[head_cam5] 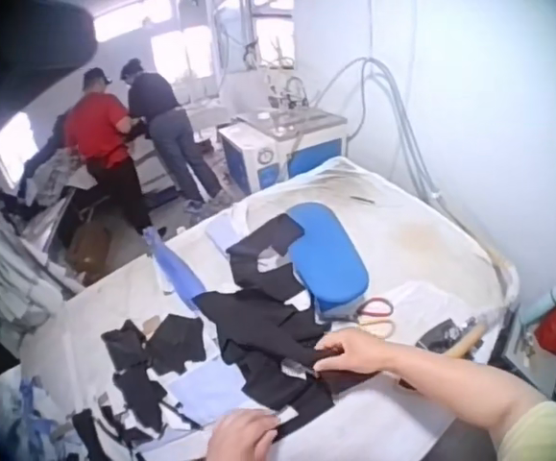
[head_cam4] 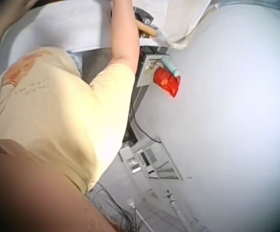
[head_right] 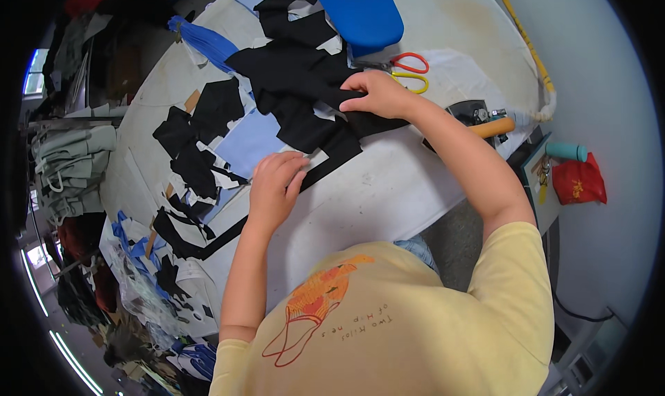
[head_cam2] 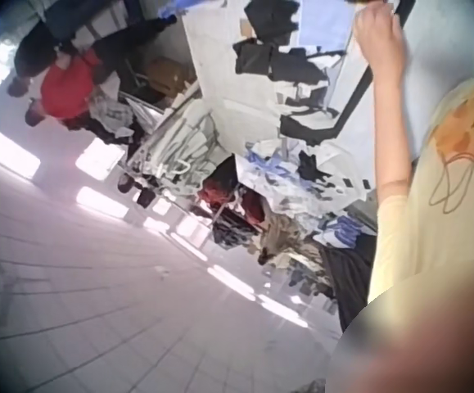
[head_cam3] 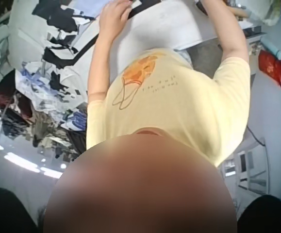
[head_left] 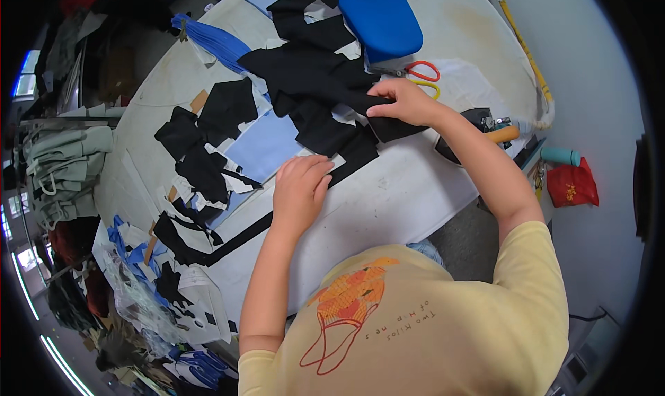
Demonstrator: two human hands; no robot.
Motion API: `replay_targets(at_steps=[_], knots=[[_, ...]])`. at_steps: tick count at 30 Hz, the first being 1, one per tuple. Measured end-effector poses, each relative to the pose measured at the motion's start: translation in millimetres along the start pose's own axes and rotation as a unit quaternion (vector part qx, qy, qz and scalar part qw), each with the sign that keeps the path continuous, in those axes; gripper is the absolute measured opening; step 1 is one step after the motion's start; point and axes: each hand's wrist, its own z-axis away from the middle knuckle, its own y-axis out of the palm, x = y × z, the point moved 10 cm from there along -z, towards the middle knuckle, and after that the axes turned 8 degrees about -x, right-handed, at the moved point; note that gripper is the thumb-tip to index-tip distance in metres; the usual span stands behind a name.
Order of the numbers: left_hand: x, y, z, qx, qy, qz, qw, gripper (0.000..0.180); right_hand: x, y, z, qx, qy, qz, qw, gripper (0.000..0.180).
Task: Ironing and preparing strips of black fabric for sewing.
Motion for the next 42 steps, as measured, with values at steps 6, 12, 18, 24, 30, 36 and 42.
replay_targets(at_steps=[6,12,18,24,30,36,42], knots=[[35.8,60.9,-21.9,0.062,-0.356,0.439,0.822,0.044,50.9,-0.3,16.8,-0.061,-0.057,-0.011,0.996,0.019],[5.1,72.5,-51.7,0.038,-0.354,0.826,0.437,0.053,111.3,19.5,63.7,-0.057,-0.067,-0.21,0.974,0.02],[69.0,-41.3,-59.2,-0.164,-0.178,0.869,0.433,0.035,92.5,41.5,114.9,0.128,0.048,-0.25,0.959,0.027],[112.9,-174.9,17.0,-0.282,-0.141,0.822,0.475,0.056,67.8,45.9,160.6,0.261,0.146,-0.252,0.92,0.019],[162.6,-212.8,149.1,-0.464,-0.279,0.684,0.489,0.031,72.3,34.4,172.1,0.161,0.171,-0.272,0.933,0.025],[160.1,-208.0,241.6,-0.556,-0.328,0.608,0.461,0.034,63.4,39.8,189.0,0.108,0.191,-0.29,0.932,0.029],[160.3,-200.5,335.7,-0.602,-0.38,0.535,0.455,0.037,51.8,32.3,201.5,0.036,0.15,-0.244,0.957,0.028]])
